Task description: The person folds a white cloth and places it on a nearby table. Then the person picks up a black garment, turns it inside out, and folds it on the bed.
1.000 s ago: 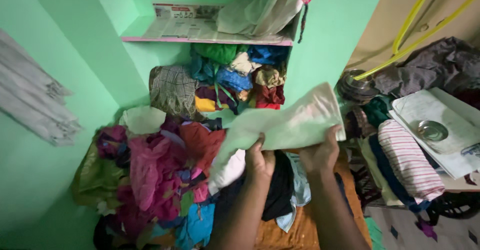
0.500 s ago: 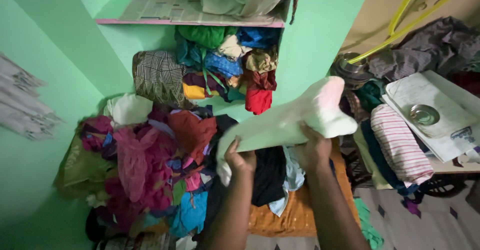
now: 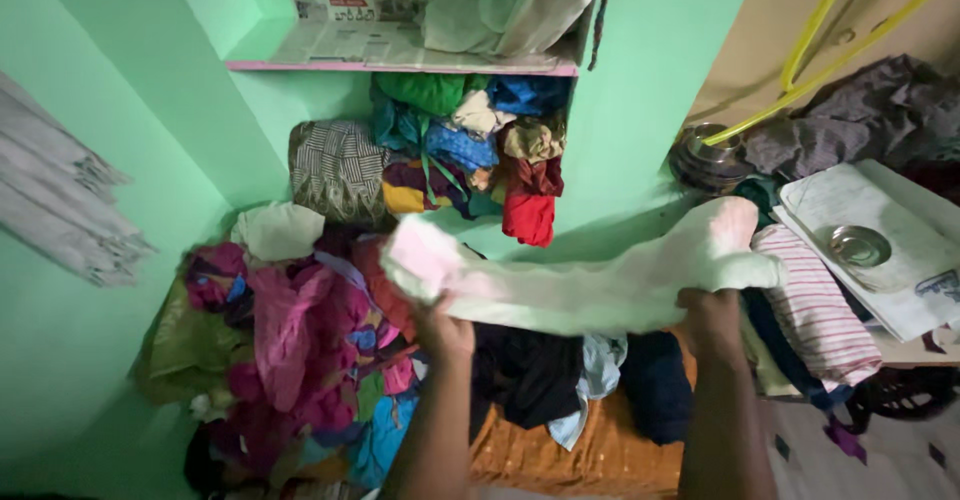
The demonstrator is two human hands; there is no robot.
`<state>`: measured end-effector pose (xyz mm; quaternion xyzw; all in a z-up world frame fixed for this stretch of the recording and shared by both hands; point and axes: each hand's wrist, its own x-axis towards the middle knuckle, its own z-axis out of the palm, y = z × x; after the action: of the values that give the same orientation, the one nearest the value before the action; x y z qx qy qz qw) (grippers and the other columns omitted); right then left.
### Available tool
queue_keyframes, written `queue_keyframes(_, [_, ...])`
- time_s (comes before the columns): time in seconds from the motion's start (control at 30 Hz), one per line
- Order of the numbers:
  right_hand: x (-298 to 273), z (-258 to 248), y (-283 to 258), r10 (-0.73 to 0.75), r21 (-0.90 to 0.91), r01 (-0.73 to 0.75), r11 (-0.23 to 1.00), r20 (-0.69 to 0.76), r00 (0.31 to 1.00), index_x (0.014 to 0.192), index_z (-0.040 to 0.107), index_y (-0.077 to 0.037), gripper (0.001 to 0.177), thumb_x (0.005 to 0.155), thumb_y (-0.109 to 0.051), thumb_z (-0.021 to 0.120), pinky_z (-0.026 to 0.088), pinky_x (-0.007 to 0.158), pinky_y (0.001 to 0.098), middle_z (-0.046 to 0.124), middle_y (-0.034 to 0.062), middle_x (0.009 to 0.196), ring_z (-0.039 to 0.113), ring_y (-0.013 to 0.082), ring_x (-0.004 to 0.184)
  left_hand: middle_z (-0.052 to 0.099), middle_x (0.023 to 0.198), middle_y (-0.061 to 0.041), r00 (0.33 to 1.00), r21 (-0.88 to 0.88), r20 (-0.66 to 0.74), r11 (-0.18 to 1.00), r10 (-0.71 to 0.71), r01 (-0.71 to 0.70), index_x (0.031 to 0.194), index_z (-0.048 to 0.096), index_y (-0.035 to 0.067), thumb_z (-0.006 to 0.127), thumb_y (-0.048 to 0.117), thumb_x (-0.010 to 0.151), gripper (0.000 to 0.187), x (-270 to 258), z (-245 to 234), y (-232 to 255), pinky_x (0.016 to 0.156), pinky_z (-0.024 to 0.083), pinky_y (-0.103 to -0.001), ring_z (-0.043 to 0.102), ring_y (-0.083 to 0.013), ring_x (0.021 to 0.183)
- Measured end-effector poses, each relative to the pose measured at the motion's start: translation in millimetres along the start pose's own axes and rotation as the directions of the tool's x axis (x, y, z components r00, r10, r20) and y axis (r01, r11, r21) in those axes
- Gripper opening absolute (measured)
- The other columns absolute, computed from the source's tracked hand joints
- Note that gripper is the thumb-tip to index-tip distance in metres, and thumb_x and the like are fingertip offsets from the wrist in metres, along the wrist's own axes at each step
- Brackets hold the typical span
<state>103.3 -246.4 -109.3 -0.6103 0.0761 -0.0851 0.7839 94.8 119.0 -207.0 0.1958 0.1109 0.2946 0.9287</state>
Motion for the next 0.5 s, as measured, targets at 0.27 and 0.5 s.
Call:
queue_keyframes(0.27, [-17,93,77,-0.088,-0.322,0.244,0.915,0.431,0.898,0.143,0.045,-0.003,0.078,0.067,0.007,0.059,0.051,0.093,0.0377,0.060,0.0136,0.132,0.059,0.0271,0.116,0.063,0.132,-0.011,0.916,0.125,0.324,0.971,-0.235,0.204,0.144,0.053,0.004,0.070,0.003,0.074,0.071,-92,72,-47,0.106,0.048,-0.039,0.060,-0.0269,0.121])
queue_keyframes(0.5, [-48,107,49,-0.234,-0.522,0.538,0.661,0.538,0.810,0.139,0.051,0.002,0.072,0.070,0.000,0.070,0.048,0.097,0.0407,0.063,0.0237,0.126,0.058,0.0353,0.118,0.071,0.114,-0.009,0.905,0.324,0.172,0.890,-0.388,0.320,0.129,0.062,0.001,0.077,0.020,0.080,0.054,-99,104,-10,0.092,0.053,-0.039,0.068,-0.0240,0.102])
